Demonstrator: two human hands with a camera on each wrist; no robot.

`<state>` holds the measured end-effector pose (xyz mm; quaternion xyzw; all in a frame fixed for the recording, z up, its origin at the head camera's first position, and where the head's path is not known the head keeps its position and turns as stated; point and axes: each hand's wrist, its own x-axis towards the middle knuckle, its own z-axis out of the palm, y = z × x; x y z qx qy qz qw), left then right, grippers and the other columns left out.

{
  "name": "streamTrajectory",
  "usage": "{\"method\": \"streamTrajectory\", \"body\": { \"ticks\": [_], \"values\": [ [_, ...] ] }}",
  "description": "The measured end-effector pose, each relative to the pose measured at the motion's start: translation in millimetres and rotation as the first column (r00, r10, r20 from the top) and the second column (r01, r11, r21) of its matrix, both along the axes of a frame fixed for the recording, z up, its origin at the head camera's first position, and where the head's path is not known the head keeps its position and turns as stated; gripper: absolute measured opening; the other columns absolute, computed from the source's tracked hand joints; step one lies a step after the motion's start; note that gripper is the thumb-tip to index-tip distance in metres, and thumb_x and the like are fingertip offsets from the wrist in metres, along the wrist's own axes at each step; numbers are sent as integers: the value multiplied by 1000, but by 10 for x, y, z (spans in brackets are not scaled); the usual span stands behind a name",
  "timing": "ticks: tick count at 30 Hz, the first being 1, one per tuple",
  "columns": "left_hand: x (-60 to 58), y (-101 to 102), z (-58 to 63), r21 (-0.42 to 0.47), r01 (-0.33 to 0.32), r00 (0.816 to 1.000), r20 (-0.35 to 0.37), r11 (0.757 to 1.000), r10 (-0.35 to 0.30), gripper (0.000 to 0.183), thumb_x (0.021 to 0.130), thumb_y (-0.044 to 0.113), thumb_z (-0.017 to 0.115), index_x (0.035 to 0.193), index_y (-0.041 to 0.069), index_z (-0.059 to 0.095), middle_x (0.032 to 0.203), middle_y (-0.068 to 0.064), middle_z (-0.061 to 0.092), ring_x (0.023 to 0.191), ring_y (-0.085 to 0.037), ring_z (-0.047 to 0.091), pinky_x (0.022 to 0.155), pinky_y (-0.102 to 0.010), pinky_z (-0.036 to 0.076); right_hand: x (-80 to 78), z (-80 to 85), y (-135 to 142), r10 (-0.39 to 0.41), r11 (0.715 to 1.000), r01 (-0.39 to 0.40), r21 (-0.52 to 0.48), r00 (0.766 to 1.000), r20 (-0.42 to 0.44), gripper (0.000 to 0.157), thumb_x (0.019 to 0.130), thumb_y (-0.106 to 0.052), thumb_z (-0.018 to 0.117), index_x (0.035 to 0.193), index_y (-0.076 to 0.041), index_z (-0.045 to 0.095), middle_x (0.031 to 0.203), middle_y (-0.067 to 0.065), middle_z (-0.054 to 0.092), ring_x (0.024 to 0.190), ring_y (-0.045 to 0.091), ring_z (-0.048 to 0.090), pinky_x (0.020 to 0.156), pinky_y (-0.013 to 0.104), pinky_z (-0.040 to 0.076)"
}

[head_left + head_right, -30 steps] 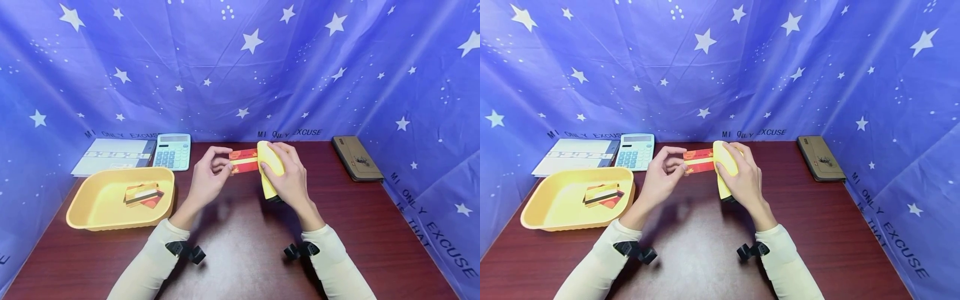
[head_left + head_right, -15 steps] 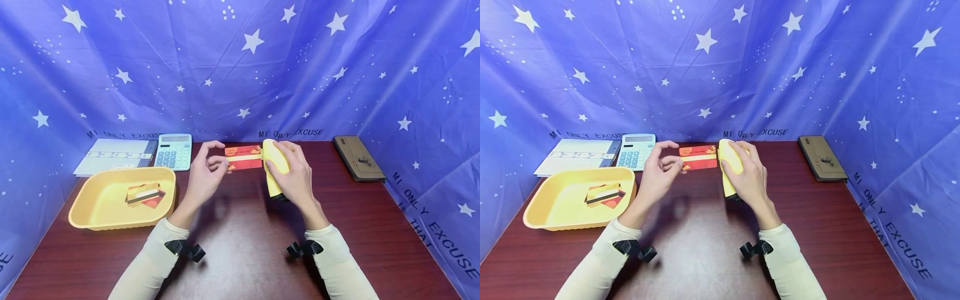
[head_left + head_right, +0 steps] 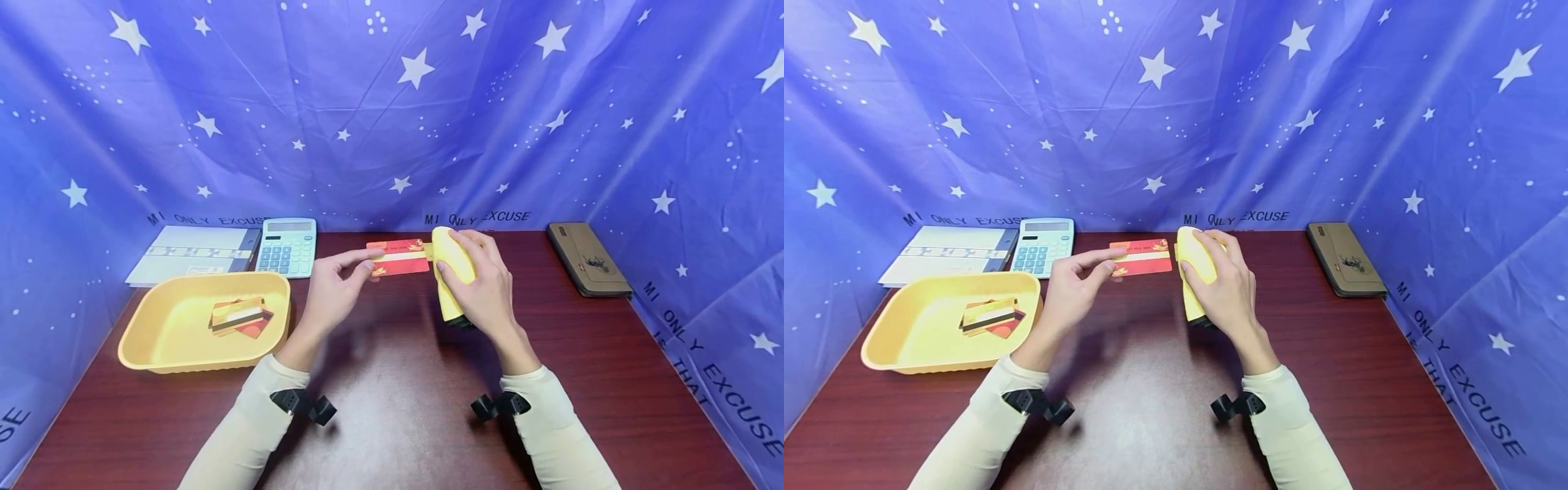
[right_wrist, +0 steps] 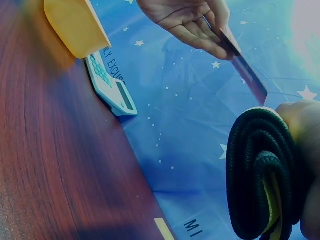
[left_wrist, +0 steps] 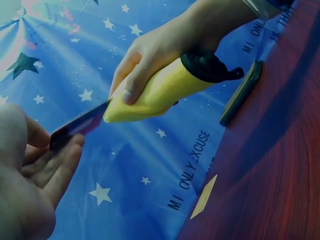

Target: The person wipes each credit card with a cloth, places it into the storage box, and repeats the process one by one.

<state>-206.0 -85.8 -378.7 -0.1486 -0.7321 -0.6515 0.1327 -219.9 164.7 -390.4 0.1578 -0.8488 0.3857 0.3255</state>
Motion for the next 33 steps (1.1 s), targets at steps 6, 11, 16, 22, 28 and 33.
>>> {"method": "streamTrajectory", "body": {
  "ticks": [6,11,16,22,28,33],
  "values": [
    [-22,-21,19,61,86,996,-23,994,-85,33,97,-9,54,124,-3,73,115,-24,75,81,-24,76,85,-34,67,4,2,7,1,1000,-1,-1,1000,0,53,84,-23,83,135,-20,69,134,9,64,113,27,64,75,41,53],
    [-26,-20,9,93,137,990,-34,986,-135,30,97,-8,60,125,-6,71,115,-28,74,78,-10,73,81,-25,66,11,-9,3,1,1000,-1,1,1000,6,53,84,-24,83,135,-21,69,134,8,64,112,27,65,74,41,52],
    [-20,-16,1,139,124,992,-42,983,-119,25,97,-3,66,121,-6,73,114,-28,74,78,-10,76,78,-31,68,9,-10,0,3,1000,-3,5,1000,6,54,84,-24,83,136,-22,69,134,7,64,114,26,64,75,41,53],
    [-23,-33,5,152,102,993,-75,983,-92,22,99,2,65,118,-6,74,101,-31,76,82,-13,79,77,-40,69,3,-7,-1,6,1000,-6,7,1000,6,54,84,-22,83,136,-23,69,134,7,64,114,26,65,74,42,53],
    [-10,-51,11,66,-25,999,-29,997,27,19,93,9,74,111,2,80,92,-21,78,72,-4,71,70,-23,66,4,-4,-4,10,1000,-10,7,1000,4,54,84,-22,83,135,-23,69,133,7,64,113,26,65,73,41,53],
    [-13,-53,10,-41,-135,988,-85,990,131,17,87,12,82,104,8,83,84,-7,67,77,-7,55,64,-16,44,5,-4,-6,7,1000,-7,11,1000,3,54,84,-22,84,135,-22,69,133,7,64,113,27,65,74,41,53]
  ]
}}
